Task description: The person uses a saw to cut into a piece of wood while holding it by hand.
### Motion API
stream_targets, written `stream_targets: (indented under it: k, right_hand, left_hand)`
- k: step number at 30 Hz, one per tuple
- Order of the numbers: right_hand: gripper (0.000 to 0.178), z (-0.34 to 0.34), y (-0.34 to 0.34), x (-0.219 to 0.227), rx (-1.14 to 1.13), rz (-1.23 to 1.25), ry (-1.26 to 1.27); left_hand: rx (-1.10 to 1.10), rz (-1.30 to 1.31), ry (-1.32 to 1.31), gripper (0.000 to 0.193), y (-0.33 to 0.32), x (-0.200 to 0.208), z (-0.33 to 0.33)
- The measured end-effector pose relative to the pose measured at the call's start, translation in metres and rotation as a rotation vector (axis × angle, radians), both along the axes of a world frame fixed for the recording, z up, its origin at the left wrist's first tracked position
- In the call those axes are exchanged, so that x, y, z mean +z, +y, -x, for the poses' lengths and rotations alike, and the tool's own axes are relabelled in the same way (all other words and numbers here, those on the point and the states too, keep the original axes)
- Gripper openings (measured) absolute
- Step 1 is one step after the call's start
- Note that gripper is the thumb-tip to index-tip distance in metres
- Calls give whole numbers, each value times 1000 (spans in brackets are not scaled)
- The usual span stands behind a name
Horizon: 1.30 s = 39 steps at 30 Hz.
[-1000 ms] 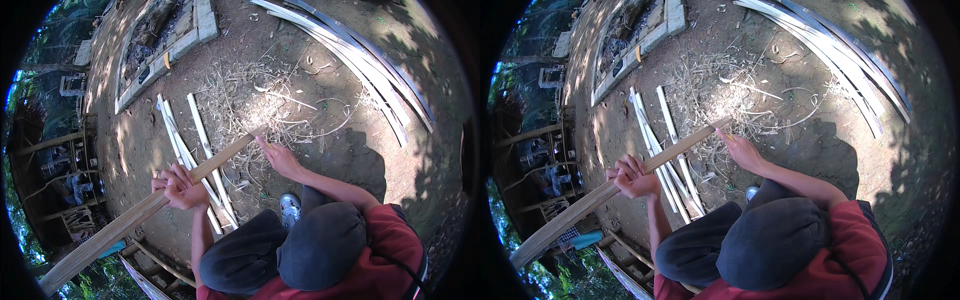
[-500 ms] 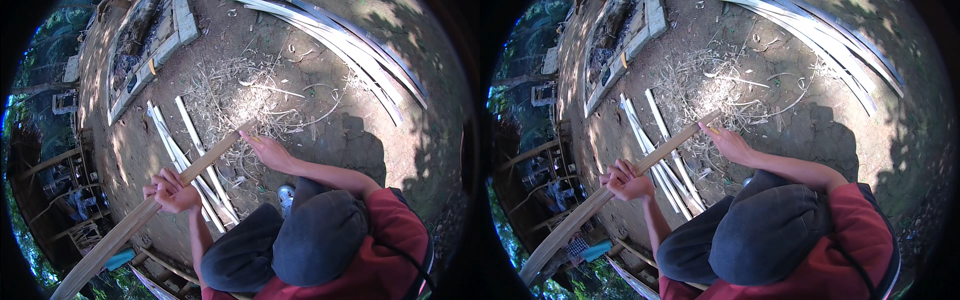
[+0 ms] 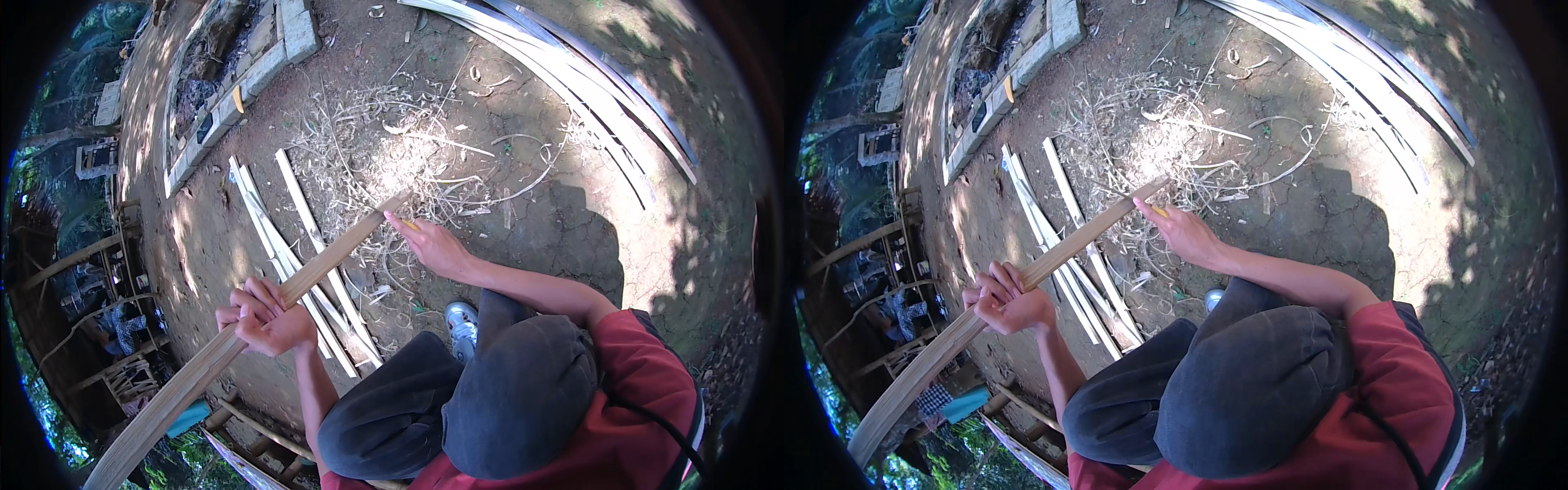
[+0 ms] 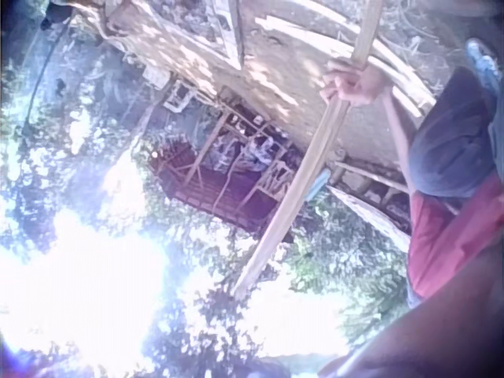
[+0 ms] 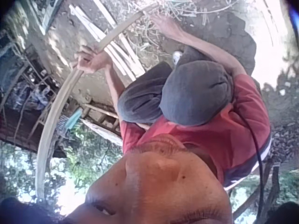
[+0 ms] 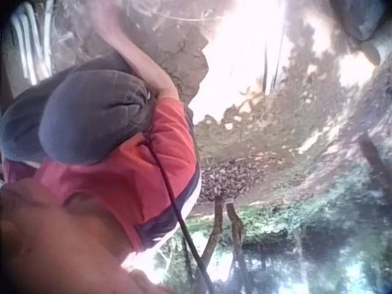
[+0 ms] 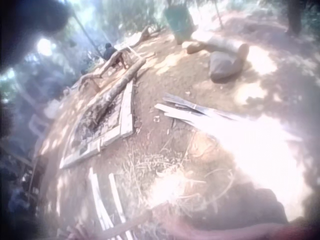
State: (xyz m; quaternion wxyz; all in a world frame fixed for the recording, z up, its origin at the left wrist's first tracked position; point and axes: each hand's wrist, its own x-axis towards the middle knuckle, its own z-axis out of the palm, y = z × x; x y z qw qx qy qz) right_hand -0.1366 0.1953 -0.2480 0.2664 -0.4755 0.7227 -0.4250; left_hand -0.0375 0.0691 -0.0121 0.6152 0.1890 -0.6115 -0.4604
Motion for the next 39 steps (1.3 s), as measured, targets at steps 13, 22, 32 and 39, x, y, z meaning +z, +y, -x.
stream_targets:
  k: [13, 22, 32, 39]
  right_hand:
    - [66, 2, 7, 0, -38, 19, -77]
    - [66, 14, 5, -44, -79, -120, -83]
    - [66, 1, 3, 0, -31, 106, -98]
    - [70, 4, -2, 1, 49, -37, -114]
  left_hand:
    - [-31, 39, -46, 21, -4, -3, -2]
    - [-43, 29, -55, 23, -5, 3, -1]
    - [21, 34, -18, 27, 1, 18, -1]
    - [77, -27, -16, 31, -12, 3, -2]
